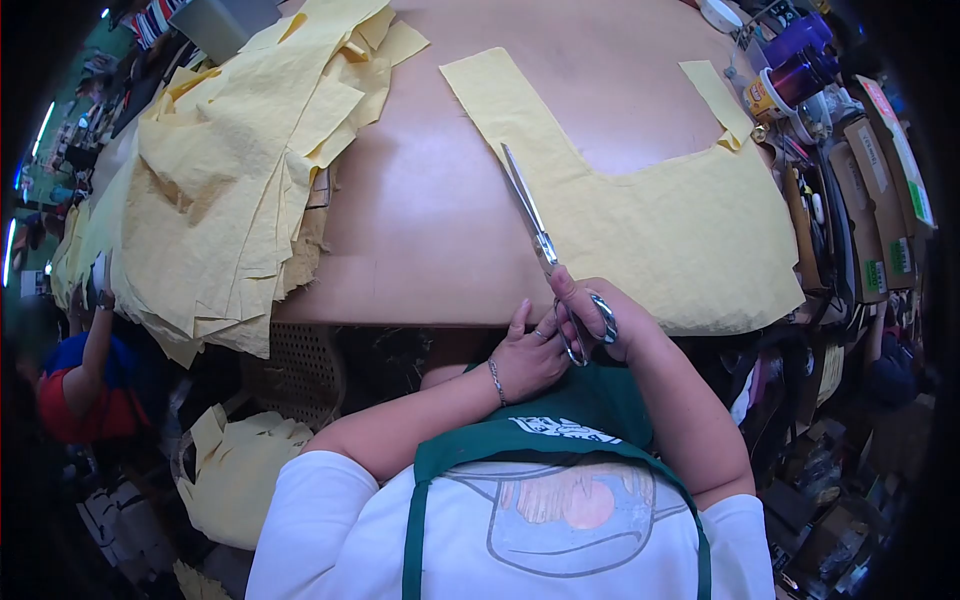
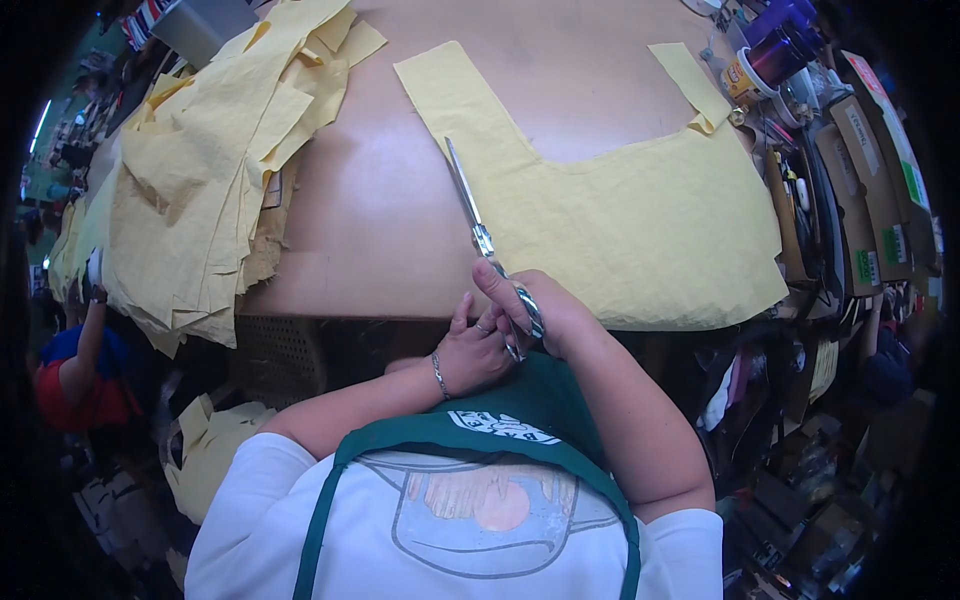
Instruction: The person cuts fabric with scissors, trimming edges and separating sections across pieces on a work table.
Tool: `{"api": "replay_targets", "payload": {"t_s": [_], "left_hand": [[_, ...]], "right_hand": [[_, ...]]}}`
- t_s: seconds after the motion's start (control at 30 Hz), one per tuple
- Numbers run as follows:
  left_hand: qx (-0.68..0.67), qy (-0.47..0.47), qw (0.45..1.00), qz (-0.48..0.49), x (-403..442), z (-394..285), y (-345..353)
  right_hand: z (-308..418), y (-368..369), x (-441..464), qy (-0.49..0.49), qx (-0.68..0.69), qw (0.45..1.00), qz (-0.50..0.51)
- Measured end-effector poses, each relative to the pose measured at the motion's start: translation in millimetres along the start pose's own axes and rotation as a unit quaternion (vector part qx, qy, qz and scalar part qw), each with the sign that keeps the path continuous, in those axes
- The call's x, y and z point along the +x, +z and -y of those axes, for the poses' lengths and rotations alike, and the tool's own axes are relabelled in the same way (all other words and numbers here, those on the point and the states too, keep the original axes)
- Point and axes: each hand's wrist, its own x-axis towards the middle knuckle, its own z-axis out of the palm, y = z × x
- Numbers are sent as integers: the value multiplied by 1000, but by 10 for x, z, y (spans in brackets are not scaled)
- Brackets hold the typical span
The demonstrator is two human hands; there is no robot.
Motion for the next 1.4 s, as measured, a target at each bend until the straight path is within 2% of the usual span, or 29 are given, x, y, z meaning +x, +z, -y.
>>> {"api": "replay_targets", "payload": {"t_s": [0.23, 0.63, 1.03, 1.13, 1.4], "left_hand": [[-1, -1, 1000, -3, 27, 18, -45], [18, -7, 1000, -18, 42, 27, -18], [27, -3, 1000, 6, 13, 31, -4], [25, -1, 1000, 4, 5, 27, 21], [25, -2, 1000, 7, -10, 21, 46]], "right_hand": [[65, -3, 58, -16, -5, 1000, -19], [-6, -136, 109, -43, -121, 991, -38], [65, -85, 199, -22, -81, 995, -45], [57, -101, 207, -45, -136, 989, -48], [44, -123, 229, -48, -155, 986, -49]]}}
